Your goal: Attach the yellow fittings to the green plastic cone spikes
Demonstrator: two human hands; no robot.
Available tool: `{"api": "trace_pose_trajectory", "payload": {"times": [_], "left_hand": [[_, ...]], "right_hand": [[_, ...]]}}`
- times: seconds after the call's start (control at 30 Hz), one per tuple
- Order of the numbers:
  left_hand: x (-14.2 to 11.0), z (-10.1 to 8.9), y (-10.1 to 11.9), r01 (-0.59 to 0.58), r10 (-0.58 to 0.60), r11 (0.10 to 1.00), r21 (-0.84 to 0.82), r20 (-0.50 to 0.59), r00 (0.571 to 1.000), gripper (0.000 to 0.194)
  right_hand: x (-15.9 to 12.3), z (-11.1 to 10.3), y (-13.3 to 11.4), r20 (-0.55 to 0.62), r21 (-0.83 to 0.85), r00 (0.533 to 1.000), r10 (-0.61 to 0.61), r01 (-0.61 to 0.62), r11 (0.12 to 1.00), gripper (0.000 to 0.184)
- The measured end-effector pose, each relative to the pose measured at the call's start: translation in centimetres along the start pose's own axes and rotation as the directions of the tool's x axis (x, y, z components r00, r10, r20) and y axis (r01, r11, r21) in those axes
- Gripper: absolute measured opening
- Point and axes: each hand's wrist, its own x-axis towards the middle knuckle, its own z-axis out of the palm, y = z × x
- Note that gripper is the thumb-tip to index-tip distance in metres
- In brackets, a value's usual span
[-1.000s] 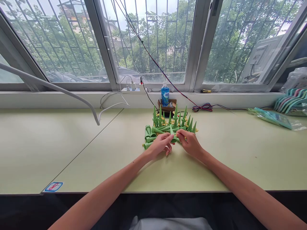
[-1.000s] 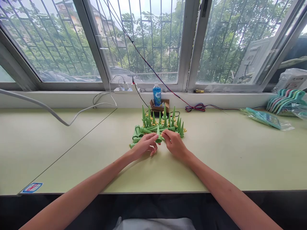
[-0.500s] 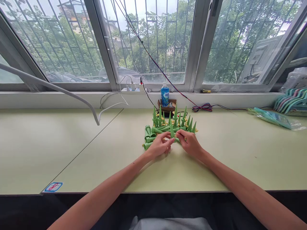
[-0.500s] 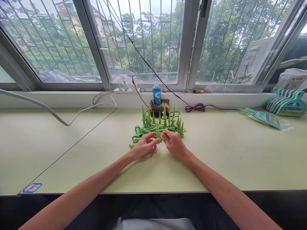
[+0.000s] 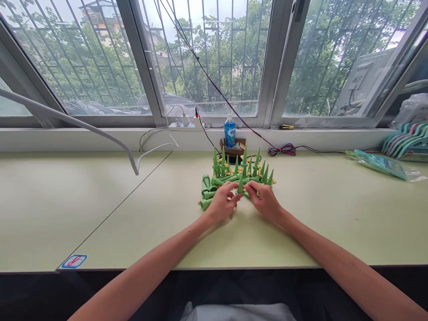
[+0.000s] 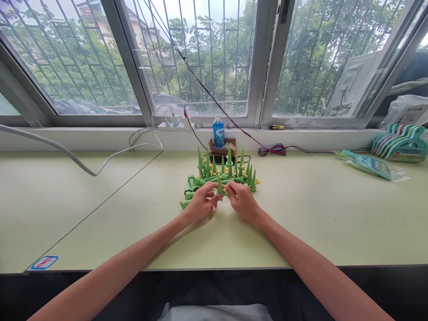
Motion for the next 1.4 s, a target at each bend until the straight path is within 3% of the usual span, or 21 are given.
{"api": "trace_pose_trajectory", "payload": {"times": [0.1, 0.27, 0.43, 0.57, 0.8, 1.23, 1.4], "left_hand": [[0.0, 0.2, 0.1, 0.044, -0.044, 0.999, -0.013, -0.017, 0.999, 0.026], [0.2, 0.3, 0.8, 0.15, -0.166, 0.971, -0.184, -0.074, 0.983, 0.04], [0.3, 0.0, 1.6, 0.204, -0.249, 0.935, -0.29, -0.127, 0.96, 0.04], [0.3, -0.2, 1.8, 0.298, -0.327, 0.903, -0.308, -0.045, 0.944, 0.055], [0.5, -0.3, 1.7, 0.478, -0.473, 0.823, -0.308, 0.096, 0.876, 0.067], [0.3, -0.8, 1.3, 0.489, -0.437, 0.782, -0.386, 0.22, 0.872, 0.064], [0.2, -0.9, 1.4, 0.447, -0.389, 0.801, -0.398, 0.22, 0.894, 0.056]], "right_hand": [[0.0, 0.0, 0.0, -0.018, -0.008, 1.0, 0.005, -0.005, 1.0, 0.027], [0.1, -0.3, -0.2, -0.065, -0.031, 0.998, 0.016, -0.018, 0.999, 0.025], [0.1, -0.4, -0.2, -0.112, -0.045, 0.994, 0.018, -0.023, 0.999, 0.025], [0.1, -0.5, -0.4, -0.095, -0.026, 0.995, 0.005, -0.007, 1.0, 0.025], [0.1, -0.5, -0.6, -0.052, -0.003, 0.998, -0.027, 0.027, 1.0, 0.024], [0.1, -0.6, -0.3, -0.004, 0.022, 1.0, -0.018, 0.018, 1.0, 0.026], [0.2, -0.6, -0.2, -0.01, 0.028, 1.0, -0.024, 0.024, 0.999, 0.026]]}}
